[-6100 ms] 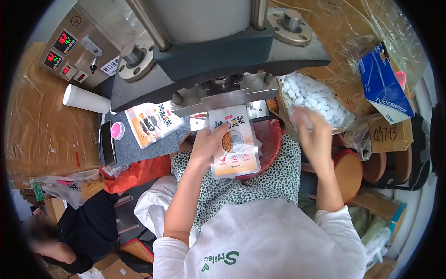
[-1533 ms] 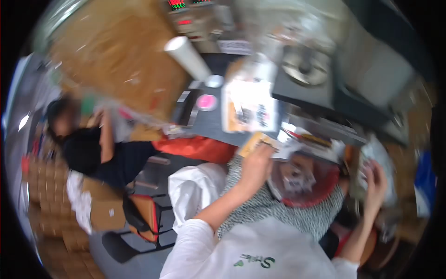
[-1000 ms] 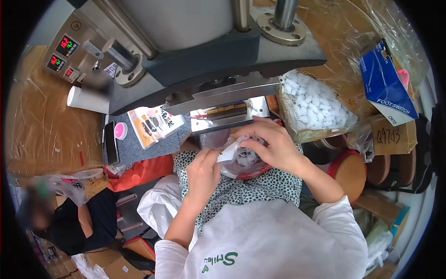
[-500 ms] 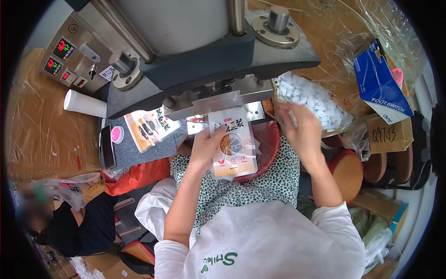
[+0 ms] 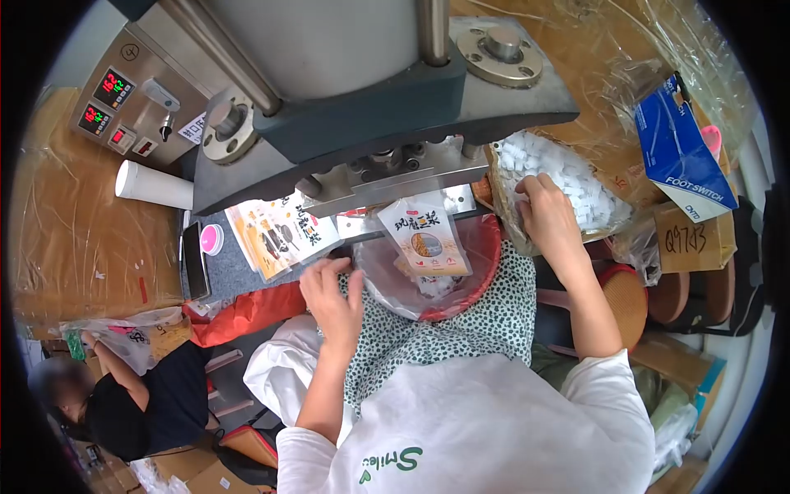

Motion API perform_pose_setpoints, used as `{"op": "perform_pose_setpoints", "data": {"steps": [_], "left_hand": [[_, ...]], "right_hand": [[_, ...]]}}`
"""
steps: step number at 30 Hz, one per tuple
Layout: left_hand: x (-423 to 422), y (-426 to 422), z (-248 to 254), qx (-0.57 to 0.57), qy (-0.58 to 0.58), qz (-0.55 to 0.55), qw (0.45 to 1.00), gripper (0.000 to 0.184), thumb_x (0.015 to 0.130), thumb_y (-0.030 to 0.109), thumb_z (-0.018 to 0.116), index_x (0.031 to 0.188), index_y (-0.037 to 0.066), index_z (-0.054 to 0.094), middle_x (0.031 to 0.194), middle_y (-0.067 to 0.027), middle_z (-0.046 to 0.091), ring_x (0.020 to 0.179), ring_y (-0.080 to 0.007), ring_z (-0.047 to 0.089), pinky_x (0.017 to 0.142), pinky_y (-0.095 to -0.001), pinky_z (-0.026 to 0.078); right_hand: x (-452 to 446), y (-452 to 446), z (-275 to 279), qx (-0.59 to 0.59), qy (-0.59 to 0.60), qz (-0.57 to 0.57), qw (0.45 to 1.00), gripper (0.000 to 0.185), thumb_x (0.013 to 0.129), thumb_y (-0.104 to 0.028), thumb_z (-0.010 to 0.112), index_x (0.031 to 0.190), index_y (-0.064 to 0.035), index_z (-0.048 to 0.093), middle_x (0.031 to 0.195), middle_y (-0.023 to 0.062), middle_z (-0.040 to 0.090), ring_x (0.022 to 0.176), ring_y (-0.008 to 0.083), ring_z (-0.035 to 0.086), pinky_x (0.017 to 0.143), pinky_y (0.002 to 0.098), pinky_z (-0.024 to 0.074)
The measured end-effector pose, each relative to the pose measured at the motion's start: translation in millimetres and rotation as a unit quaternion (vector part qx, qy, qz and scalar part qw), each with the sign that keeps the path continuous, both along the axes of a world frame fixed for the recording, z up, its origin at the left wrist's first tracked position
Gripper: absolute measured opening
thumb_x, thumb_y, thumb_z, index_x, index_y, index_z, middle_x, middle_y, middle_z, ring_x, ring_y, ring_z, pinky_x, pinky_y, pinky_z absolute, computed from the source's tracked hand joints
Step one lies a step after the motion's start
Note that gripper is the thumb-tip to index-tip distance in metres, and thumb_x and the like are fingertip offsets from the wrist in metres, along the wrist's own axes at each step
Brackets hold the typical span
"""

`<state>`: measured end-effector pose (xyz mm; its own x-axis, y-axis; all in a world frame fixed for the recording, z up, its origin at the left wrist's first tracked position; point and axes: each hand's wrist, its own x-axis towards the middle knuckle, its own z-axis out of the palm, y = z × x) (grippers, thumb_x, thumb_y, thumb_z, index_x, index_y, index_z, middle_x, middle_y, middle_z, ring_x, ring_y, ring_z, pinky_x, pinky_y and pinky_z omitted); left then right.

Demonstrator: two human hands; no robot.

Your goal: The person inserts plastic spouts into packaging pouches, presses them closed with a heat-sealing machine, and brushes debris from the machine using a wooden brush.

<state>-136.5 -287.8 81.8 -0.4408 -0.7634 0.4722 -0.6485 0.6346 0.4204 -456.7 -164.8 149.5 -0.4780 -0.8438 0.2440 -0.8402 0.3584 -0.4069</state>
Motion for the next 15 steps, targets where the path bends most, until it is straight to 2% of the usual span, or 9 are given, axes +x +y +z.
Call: {"op": "perform_pose_setpoints", "data": {"steps": [2,5,6,7,8,9,10,13,15], "left_hand": [[-15.0,13.6,11.5,0.010,0.013,-0.017,1.000,0.046,0.077,0.024,0.083,0.110,0.000,0.063,0.111,-0.0158,0.060,0.102,-0.0353,0.055,0.089,-0.0445,0.042],[-35.2,7.7,9.6,0.047,0.009,-0.065,0.997,0.041,0.080,0.022,0.081,0.111,0.001,0.064,0.105,-0.0164,0.060,0.103,-0.0355,0.054,0.087,-0.0431,0.045],[-42.2,4.9,4.2,0.116,0.035,-0.081,0.989,0.042,0.084,0.023,0.079,0.115,-0.002,0.064,0.108,-0.0151,0.064,0.102,-0.0293,0.060,0.088,-0.0381,0.048],[-50.9,2.0,-2.3,0.263,0.100,-0.088,0.956,0.040,0.087,0.022,0.077,0.116,-0.002,0.064,0.108,-0.0138,0.066,0.102,-0.0260,0.062,0.088,-0.0358,0.049],[-60.3,-1.4,-9.5,0.402,0.163,-0.093,0.896,0.038,0.090,0.021,0.074,0.118,-0.002,0.064,0.109,-0.0125,0.067,0.101,-0.0228,0.063,0.089,-0.0335,0.049],[-67.8,-4.3,-16.1,0.531,0.221,-0.095,0.812,0.036,0.092,0.020,0.072,0.119,-0.003,0.064,0.109,-0.0113,0.069,0.100,-0.0196,0.064,0.089,-0.0311,0.049],[-72.8,-6.6,-20.3,0.554,0.233,-0.116,0.791,0.028,0.098,0.016,0.065,0.118,-0.003,0.065,0.107,-0.0063,0.071,0.098,-0.0118,0.064,0.089,-0.0269,0.048],[-80.0,-3.2,-23.9,0.595,0.288,-0.117,0.741,0.022,0.099,0.015,0.062,0.114,-0.001,0.067,0.103,-0.0044,0.071,0.095,-0.0093,0.062,0.087,-0.0254,0.048],[-77.0,-0.4,-27.1,0.567,0.265,-0.140,0.767,0.020,0.100,0.015,0.061,0.110,-0.001,0.066,0.100,-0.0033,0.070,0.093,-0.0078,0.061,0.085,-0.0245,0.047]], "right_hand": [[0.5,-0.5,-0.8,-0.005,0.000,-0.002,1.000,0.017,0.080,0.004,0.066,0.097,0.0025,0.063,0.093,0.0216,0.061,0.088,0.0429,0.063,0.077,0.0484,0.0527],[0.0,-0.2,-5.6,-0.016,-0.006,-0.007,1.000,0.017,0.080,0.004,0.066,0.097,0.0023,0.063,0.093,0.0213,0.061,0.088,0.0425,0.063,0.078,0.0480,0.0525],[-0.6,0.2,-7.9,-0.020,-0.008,-0.010,1.000,0.018,0.080,0.003,0.066,0.098,0.0022,0.063,0.093,0.0212,0.061,0.088,0.0424,0.063,0.078,0.0479,0.0524],[-1.3,0.6,-10.1,-0.027,-0.011,-0.010,1.000,0.018,0.080,0.003,0.066,0.098,0.0021,0.063,0.093,0.0210,0.061,0.088,0.0423,0.063,0.078,0.0479,0.0523],[-2.1,0.6,-12.7,-0.034,-0.014,-0.009,0.999,0.018,0.080,0.003,0.067,0.098,0.0019,0.064,0.093,0.0209,0.061,0.088,0.0421,0.063,0.078,0.0478,0.0522],[-2.8,0.4,-14.4,-0.041,-0.017,-0.008,0.999,0.018,0.080,0.003,0.067,0.098,0.0018,0.064,0.093,0.0208,0.061,0.088,0.0419,0.063,0.078,0.0478,0.0522],[-2.5,0.4,-15.5,-0.046,-0.021,-0.009,0.999,0.018,0.080,0.003,0.067,0.098,0.0016,0.064,0.093,0.0207,0.061,0.088,0.0417,0.063,0.078,0.0477,0.0521],[-3.2,0.5,-17.6,-0.062,-0.030,-0.015,0.998,0.018,0.080,0.003,0.067,0.099,0.0012,0.064,0.093,0.0204,0.061,0.087,0.0413,0.063,0.078,0.0476,0.0520],[-3.7,0.8,-19.3,-0.067,-0.038,-0.016,0.997,0.018,0.080,0.002,0.067,0.098,0.0010,0.065,0.093,0.0203,0.062,0.087,0.0411,0.063,0.078,0.0474,0.0519]]}}
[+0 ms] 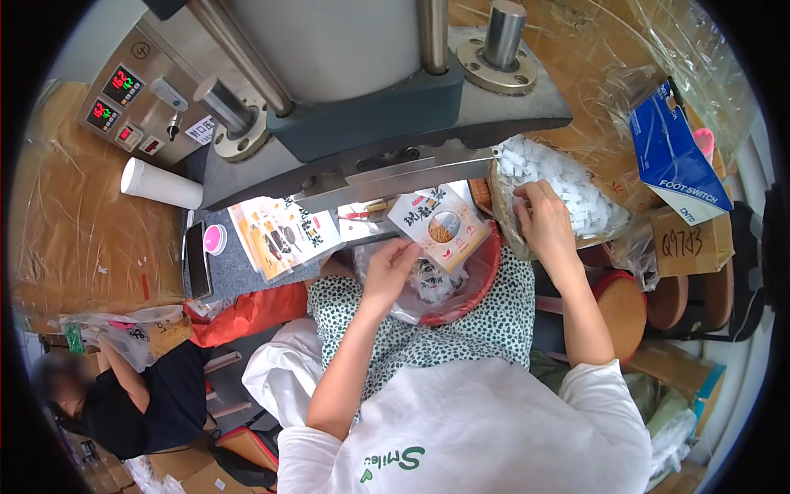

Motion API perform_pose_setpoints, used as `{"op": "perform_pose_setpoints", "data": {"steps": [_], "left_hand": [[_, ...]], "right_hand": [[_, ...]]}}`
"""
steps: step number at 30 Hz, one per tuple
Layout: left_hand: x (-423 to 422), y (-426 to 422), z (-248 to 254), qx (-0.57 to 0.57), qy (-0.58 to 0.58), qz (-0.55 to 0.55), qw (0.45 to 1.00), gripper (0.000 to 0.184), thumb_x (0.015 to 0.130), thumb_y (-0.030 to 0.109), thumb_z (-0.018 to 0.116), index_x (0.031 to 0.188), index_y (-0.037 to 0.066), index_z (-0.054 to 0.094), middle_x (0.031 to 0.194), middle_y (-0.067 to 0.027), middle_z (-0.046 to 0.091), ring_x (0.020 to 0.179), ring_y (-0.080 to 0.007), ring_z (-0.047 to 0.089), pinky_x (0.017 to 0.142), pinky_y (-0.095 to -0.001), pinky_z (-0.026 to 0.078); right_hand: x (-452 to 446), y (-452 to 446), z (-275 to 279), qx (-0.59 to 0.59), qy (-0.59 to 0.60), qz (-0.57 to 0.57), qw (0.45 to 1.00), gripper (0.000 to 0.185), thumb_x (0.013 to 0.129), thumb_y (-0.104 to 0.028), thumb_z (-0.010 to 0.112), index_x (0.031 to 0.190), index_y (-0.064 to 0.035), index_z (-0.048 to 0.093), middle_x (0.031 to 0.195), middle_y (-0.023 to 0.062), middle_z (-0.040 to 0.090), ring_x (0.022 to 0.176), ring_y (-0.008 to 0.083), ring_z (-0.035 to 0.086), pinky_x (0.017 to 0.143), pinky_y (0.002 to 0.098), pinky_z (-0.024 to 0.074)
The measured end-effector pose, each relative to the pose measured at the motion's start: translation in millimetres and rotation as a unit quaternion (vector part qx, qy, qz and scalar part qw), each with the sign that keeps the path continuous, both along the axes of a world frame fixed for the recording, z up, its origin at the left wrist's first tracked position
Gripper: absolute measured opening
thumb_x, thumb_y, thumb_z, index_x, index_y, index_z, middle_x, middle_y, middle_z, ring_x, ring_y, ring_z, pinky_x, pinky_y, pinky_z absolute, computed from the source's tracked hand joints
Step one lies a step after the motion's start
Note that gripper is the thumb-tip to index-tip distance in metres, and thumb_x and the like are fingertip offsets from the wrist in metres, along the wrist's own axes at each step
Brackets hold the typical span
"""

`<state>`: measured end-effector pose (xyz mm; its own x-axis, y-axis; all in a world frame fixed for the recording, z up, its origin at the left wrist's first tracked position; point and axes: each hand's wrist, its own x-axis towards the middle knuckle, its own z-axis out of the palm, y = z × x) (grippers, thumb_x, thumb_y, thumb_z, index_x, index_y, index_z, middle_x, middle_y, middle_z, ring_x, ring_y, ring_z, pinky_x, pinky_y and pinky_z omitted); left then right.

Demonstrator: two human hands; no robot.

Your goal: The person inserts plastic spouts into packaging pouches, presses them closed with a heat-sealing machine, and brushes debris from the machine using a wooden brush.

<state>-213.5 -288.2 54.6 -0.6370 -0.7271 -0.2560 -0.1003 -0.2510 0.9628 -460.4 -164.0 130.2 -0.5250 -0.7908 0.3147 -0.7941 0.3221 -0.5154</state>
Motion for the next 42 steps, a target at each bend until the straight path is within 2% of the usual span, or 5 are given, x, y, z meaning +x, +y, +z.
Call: {"op": "perform_pose_setpoints", "data": {"steps": [14,26,33,38,42], "left_hand": [[87.4,32.6,-7.2,0.054,0.010,-0.141,0.989,0.017,0.101,0.017,0.059,0.106,0.001,0.061,0.100,-0.0015,0.064,0.094,-0.0076,0.056,0.084,-0.0243,0.046],[347.2,-88.9,-58.3,0.043,-0.023,0.405,0.913,0.015,0.104,0.021,0.053,0.103,0.008,0.061,0.092,0.0012,0.063,0.084,-0.0101,0.058,0.086,-0.0274,0.052],[396.6,-190.7,-157.7,-0.067,-0.139,0.563,0.812,0.023,0.099,0.022,0.058,0.098,0.001,0.066,0.071,-0.0030,0.054,0.055,-0.0138,0.047,0.055,-0.0232,0.046],[244.0,-134.9,-24.5,-0.322,-0.200,0.716,0.586,0.042,0.101,0.016,0.052,0.134,-0.008,0.042,0.135,-0.0212,0.042,0.103,-0.0278,0.055,0.091,-0.0393,0.045],[151.4,-135.7,62.8,-0.408,-0.118,0.467,0.776,0.022,0.098,0.010,0.055,0.116,-0.002,0.059,0.115,-0.0152,0.059,0.103,-0.0276,0.059,0.093,-0.0368,0.046]], "right_hand": [[-2.2,-1.5,-6.5,-0.032,-0.005,0.012,0.999,0.018,0.082,0.003,0.065,0.099,0.0001,0.063,0.095,0.0203,0.062,0.087,0.0399,0.063,0.076,0.0458,0.0505],[5.6,-4.0,5.5,0.001,-0.006,0.006,1.000,0.013,0.090,0.001,0.063,0.103,0.0009,0.064,0.096,0.0189,0.062,0.079,0.0346,0.067,0.070,0.0421,0.0516],[9.0,-3.0,10.4,-0.004,-0.004,0.012,1.000,0.013,0.088,0.003,0.064,0.101,0.0035,0.063,0.094,0.0196,0.061,0.077,0.0346,0.066,0.069,0.0411,0.0515],[10.7,-4.7,13.2,0.011,0.024,0.022,0.999,0.014,0.087,0.004,0.063,0.101,0.0035,0.062,0.093,0.0199,0.061,0.079,0.0364,0.063,0.070,0.0415,0.0501],[7.4,-4.9,9.5,0.031,0.012,0.020,0.999,0.016,0.085,0.006,0.062,0.101,0.0033,0.062,0.095,0.0201,0.061,0.083,0.0384,0.061,0.073,0.0428,0.0492]]}}
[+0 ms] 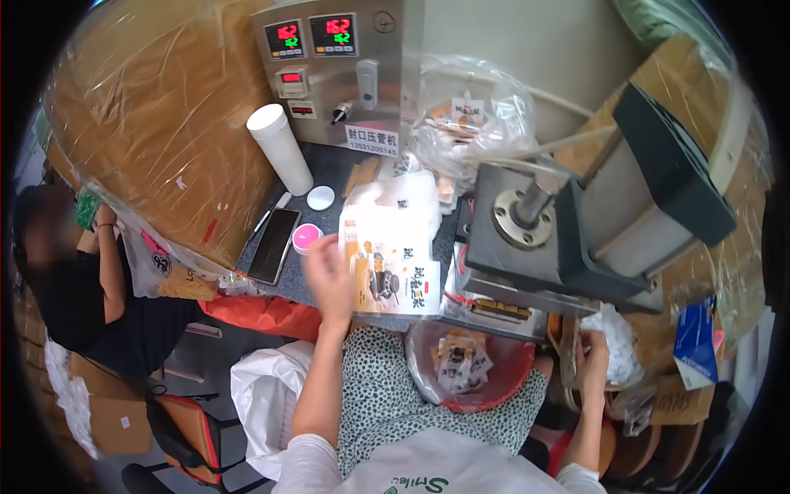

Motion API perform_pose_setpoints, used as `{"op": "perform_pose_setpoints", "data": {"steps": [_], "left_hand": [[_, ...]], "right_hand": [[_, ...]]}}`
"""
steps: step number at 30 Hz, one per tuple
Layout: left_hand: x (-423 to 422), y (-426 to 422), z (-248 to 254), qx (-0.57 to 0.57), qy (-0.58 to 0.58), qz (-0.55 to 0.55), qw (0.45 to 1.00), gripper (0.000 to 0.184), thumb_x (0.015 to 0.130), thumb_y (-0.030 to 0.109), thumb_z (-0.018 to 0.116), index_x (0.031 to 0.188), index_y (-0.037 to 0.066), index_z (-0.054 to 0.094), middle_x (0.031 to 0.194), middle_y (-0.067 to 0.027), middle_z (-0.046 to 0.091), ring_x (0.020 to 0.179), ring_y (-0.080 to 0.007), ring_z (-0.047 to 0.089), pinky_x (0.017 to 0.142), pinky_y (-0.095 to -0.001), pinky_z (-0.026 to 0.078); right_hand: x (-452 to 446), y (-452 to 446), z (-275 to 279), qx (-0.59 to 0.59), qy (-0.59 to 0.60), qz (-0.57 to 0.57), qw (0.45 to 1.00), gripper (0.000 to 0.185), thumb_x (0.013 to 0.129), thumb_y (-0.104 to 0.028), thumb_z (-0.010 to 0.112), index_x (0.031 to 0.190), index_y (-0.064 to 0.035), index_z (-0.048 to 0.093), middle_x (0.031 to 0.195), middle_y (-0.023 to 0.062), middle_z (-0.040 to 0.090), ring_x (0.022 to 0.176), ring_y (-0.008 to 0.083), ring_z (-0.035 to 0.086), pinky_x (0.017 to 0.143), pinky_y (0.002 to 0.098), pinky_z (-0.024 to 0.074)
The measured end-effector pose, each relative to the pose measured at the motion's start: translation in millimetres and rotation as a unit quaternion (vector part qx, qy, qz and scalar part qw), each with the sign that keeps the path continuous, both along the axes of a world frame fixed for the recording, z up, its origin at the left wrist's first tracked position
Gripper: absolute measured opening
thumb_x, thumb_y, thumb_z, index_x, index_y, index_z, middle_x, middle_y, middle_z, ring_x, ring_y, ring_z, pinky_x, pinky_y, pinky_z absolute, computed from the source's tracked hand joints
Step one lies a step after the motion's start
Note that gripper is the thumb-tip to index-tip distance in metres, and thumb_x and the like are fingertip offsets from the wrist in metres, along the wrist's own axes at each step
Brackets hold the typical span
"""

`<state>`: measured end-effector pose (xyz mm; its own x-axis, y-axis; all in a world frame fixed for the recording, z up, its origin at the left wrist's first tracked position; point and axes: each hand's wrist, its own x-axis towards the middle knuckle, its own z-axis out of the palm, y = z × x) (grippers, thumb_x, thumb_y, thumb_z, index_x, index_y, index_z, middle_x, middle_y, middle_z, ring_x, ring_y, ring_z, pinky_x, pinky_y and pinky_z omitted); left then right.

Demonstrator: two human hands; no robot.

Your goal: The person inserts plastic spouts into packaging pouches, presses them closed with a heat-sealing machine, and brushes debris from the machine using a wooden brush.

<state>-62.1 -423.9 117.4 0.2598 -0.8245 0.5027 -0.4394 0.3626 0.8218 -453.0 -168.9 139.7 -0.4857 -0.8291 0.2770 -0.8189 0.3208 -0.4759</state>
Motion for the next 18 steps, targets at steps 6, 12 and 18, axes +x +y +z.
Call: {"op": "perform_pose_setpoints", "data": {"steps": [6,12,18], "left_hand": [[-121.6,-119.0,19.0,-0.107,-0.070,-0.299,0.946,0.021,0.097,0.008,0.055,0.115,-0.001,0.062,0.111,-0.0182,0.063,0.102,-0.0343,0.063,0.086,-0.0388,0.052],[-208.2,-224.3,43.9,-0.151,-0.109,-0.247,0.951,0.029,0.095,0.004,0.050,0.122,-0.003,0.057,0.119,-0.0214,0.060,0.111,-0.0413,0.058,0.096,-0.0423,0.047],[-238.5,-277.5,39.4,-0.027,-0.447,-0.212,0.869,0.030,0.080,0.008,0.063,0.109,0.002,0.067,0.116,-0.0232,0.066,0.112,-0.0334,0.065,0.090,-0.0424,0.054]], "right_hand": [[6.9,-1.8,1.6,-0.003,-0.011,-0.022,1.000,0.018,0.083,0.007,0.061,0.100,0.0028,0.061,0.093,0.0183,0.058,0.082,0.0366,0.060,0.075,0.0418,0.0484],[5.3,-2.6,-5.0,-0.006,-0.006,-0.040,0.999,0.022,0.081,0.005,0.064,0.103,0.0030,0.061,0.095,0.0185,0.060,0.081,0.0340,0.060,0.074,0.0426,0.0482],[14.7,-9.4,-4.4,-0.033,-0.024,-0.113,0.993,0.013,0.079,-0.003,0.072,0.091,0.0025,0.067,0.075,0.0183,0.061,0.067,0.0356,0.058,0.063,0.0435,0.0462]]}}
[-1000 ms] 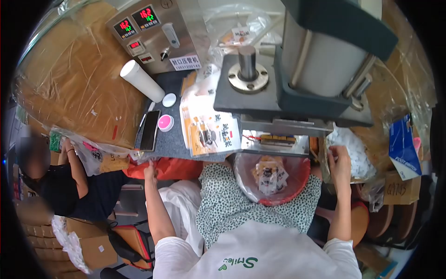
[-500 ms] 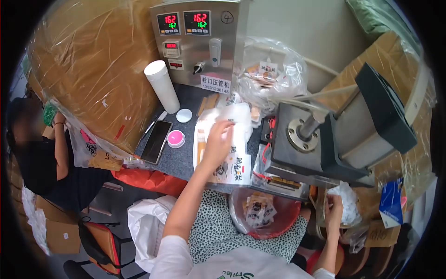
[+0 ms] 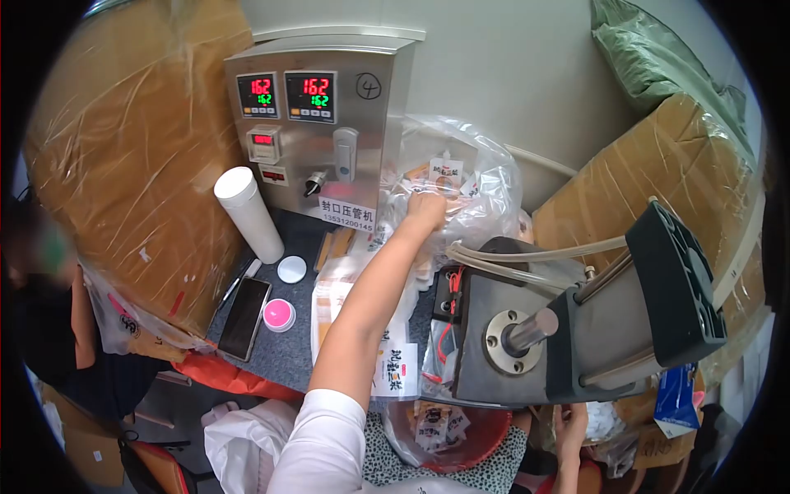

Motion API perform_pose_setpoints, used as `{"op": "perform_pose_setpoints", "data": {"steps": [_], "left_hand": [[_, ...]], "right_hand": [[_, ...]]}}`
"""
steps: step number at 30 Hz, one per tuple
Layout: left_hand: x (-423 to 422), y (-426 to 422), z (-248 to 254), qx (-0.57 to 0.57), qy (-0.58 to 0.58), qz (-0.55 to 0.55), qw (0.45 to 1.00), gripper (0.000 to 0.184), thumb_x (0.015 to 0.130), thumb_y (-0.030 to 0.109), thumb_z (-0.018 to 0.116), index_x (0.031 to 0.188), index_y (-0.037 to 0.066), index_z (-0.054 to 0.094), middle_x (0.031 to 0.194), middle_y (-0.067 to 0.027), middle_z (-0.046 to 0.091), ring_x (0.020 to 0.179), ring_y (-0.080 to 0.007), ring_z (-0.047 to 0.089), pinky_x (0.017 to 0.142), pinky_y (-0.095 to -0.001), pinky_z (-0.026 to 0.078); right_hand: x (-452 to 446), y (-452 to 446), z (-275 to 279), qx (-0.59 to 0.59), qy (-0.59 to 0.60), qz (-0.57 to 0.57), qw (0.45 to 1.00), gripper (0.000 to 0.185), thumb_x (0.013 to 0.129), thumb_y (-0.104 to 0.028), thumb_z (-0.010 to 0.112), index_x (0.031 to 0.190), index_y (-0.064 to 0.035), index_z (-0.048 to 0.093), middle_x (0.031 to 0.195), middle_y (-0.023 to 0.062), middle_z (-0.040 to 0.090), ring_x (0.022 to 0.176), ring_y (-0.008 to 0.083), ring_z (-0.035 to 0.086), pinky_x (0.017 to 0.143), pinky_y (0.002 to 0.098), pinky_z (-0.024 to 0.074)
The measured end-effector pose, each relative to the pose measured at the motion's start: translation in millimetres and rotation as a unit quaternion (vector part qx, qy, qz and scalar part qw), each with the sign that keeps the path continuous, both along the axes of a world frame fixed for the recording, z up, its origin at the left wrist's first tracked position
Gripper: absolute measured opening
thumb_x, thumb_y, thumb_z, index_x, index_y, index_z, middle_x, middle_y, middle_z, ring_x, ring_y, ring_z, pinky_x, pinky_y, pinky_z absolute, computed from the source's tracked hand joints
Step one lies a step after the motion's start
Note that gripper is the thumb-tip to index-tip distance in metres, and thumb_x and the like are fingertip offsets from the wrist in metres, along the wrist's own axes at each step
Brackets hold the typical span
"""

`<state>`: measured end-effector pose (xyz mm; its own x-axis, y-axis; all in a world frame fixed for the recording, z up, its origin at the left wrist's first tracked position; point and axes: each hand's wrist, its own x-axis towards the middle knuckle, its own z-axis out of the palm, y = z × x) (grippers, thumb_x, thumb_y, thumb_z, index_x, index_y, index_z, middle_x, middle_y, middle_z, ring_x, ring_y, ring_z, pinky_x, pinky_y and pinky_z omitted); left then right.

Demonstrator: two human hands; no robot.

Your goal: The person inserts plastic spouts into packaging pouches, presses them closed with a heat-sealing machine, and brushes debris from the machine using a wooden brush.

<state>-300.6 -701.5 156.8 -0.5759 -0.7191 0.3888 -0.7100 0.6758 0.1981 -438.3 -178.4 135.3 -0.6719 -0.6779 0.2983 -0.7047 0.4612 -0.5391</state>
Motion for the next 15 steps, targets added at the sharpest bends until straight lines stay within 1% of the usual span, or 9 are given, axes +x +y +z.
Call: {"op": "perform_pose_setpoints", "data": {"steps": [2,3,5,7,8,9,10,13,15], "left_hand": [[2.0,-0.1,1.6,0.013,-0.019,0.006,1.000,0.020,0.082,0.012,0.062,0.097,0.005,0.074,0.101,-0.0217,0.072,0.097,-0.0355,0.071,0.081,-0.0440,0.057],[-2.6,-8.4,-14.5,-0.043,0.059,0.027,0.997,0.018,0.085,0.016,0.062,0.081,0.006,0.076,0.084,-0.0193,0.073,0.082,-0.0381,0.073,0.073,-0.0467,0.058],[5.9,-1.3,-4.8,0.014,0.100,0.041,0.994,0.020,0.088,0.018,0.062,0.085,0.003,0.075,0.086,-0.0227,0.071,0.084,-0.0399,0.071,0.075,-0.0494,0.056],[18.0,9.8,13.1,0.058,0.134,0.046,0.988,0.024,0.093,0.021,0.059,0.093,0.002,0.074,0.089,-0.0256,0.070,0.088,-0.0436,0.069,0.078,-0.0497,0.054],[25.2,17.4,18.7,0.058,0.212,0.034,0.975,0.025,0.095,0.022,0.058,0.096,0.001,0.073,0.090,-0.0261,0.070,0.090,-0.0432,0.069,0.080,-0.0483,0.054],[33.3,25.5,24.5,0.058,0.290,0.022,0.955,0.026,0.096,0.022,0.058,0.100,0.001,0.072,0.092,-0.0267,0.069,0.091,-0.0429,0.068,0.081,-0.0469,0.053],[41.8,36.7,33.7,0.058,0.364,0.009,0.930,0.027,0.097,0.022,0.057,0.104,0.000,0.071,0.093,-0.0272,0.069,0.093,-0.0425,0.068,0.082,-0.0455,0.053],[89.3,160.2,73.3,0.058,0.538,0.062,0.839,0.035,0.104,0.023,0.049,0.122,-0.004,0.061,0.110,-0.0215,0.069,0.103,-0.0314,0.066,0.090,-0.0382,0.049],[114.7,242.2,41.2,0.042,0.647,0.084,0.757,0.034,0.106,0.018,0.043,0.127,-0.006,0.055,0.117,-0.0141,0.064,0.110,-0.0217,0.060,0.096,-0.0329,0.044]], "right_hand": [[-5.1,3.9,-7.6,0.012,0.008,-0.006,1.000,0.013,0.079,-0.003,0.072,0.090,0.0030,0.066,0.075,0.0188,0.061,0.066,0.0351,0.058,0.062,0.0434,0.0462],[-7.7,6.6,-8.3,0.034,0.005,0.005,0.999,0.018,0.080,-0.001,0.070,0.097,0.0014,0.065,0.082,0.0167,0.062,0.069,0.0311,0.058,0.063,0.0401,0.0466],[-9.9,9.9,-6.4,0.077,-0.002,0.028,0.997,0.031,0.082,0.004,0.066,0.113,-0.0019,0.063,0.094,0.0125,0.062,0.073,0.0231,0.058,0.063,0.0336,0.0473],[-6.1,4.3,-8.6,-0.002,0.057,0.039,0.998,0.023,0.082,0.000,0.068,0.104,0.0009,0.064,0.088,0.0178,0.063,0.072,0.0315,0.060,0.066,0.0401,0.0483],[1.0,-3.8,-0.4,-0.041,0.087,0.044,0.994,0.020,0.081,-0.002,0.070,0.100,0.0024,0.065,0.085,0.0205,0.063,0.071,0.0356,0.060,0.067,0.0434,0.0487],[8.2,-4.3,17.7,0.029,-0.052,0.003,0.998,0.025,0.083,0.001,0.067,0.108,0.0016,0.064,0.095,0.0219,0.064,0.082,0.0396,0.061,0.074,0.0442,0.0497],[6.2,-4.7,19.3,0.019,-0.036,0.022,0.999,0.026,0.083,0.002,0.066,0.109,0.0014,0.064,0.098,0.0219,0.064,0.084,0.0399,0.061,0.075,0.0440,0.0498],[-8.6,2.9,-0.3,-0.001,0.025,0.073,0.997,0.031,0.082,0.006,0.063,0.113,0.0005,0.064,0.106,0.0211,0.062,0.090,0.0396,0.061,0.079,0.0423,0.0499],[-6.8,4.1,3.2,0.007,0.020,0.076,0.997,0.030,0.082,0.006,0.063,0.111,0.0009,0.064,0.105,0.0202,0.062,0.089,0.0376,0.062,0.078,0.0415,0.0500]]}}
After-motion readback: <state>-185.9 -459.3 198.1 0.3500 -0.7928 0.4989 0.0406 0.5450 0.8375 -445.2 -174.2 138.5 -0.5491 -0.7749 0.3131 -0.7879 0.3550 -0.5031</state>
